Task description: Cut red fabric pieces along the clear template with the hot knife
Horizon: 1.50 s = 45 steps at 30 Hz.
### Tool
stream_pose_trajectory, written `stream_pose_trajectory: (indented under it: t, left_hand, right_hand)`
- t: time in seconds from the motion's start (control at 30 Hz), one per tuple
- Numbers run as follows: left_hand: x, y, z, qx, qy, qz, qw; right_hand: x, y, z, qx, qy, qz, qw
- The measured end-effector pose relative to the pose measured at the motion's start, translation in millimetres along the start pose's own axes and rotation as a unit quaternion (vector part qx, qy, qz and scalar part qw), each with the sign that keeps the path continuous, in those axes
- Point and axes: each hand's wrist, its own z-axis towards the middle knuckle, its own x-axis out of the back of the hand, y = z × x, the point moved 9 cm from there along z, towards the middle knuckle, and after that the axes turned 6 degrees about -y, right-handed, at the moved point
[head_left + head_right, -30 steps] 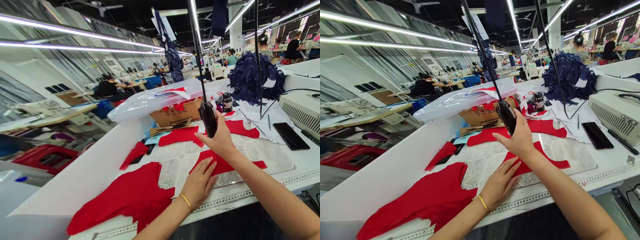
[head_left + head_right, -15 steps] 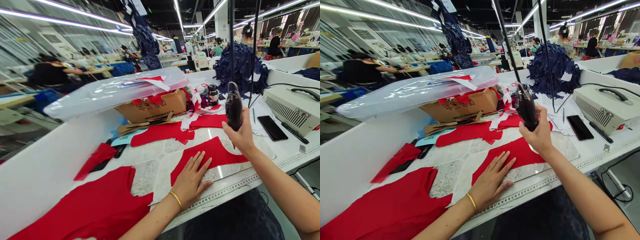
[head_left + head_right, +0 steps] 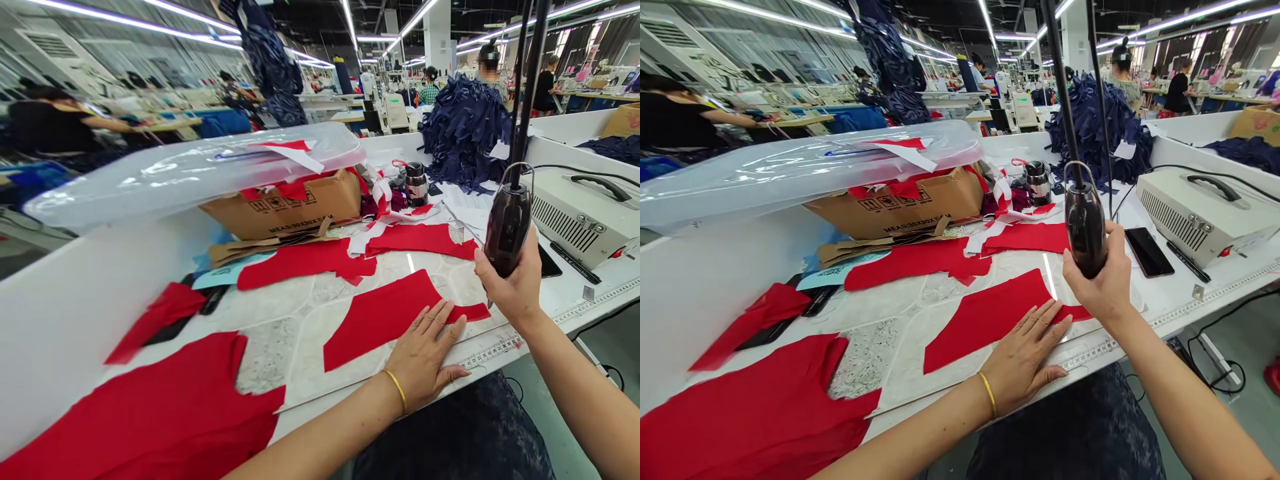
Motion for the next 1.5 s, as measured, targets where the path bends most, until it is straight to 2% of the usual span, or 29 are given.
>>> stream_pose_trajectory:
  t: [0.27, 0.83, 1.0, 1.17, 1.3, 1.5]
  left_hand:
    - [-4.8, -4.6, 3.0, 0.017, 0.018, 0.012, 1.000]
    - [-5.2, -4.6, 4.8, 0.027, 0.025, 0.024, 0.999]
    - [8.2, -4.7, -0.8, 0.017, 0.039, 0.041, 0.998]
    - [19.7, -21.5, -17.0, 0.036, 0.037, 0.064, 0.997]
    - [15.9, -38.2, -26.6, 0.063, 0.031, 0.059, 0.996]
    - [7.1, -48.6, -25.5, 0.075, 0.023, 0.041, 0.996]
  right_hand:
    - [0.1, 17.2, -4.2, -0.042, 0.015, 0.049, 0.998]
    - [-2.5, 27.8, -3.7, -0.046, 0.018, 0.040, 0.998]
    - [1.2, 29.2, -4.0, -0.046, 0.030, 0.038, 0.998]
    - [6.6, 27.0, 0.3, -0.029, 0.050, 0.047, 0.997]
    - [-11.5, 28.4, 8.0, -0.006, 0.038, 0.033, 0.999]
    - [-60.5, 30.6, 23.6, 0.012, 0.037, 0.092, 0.995]
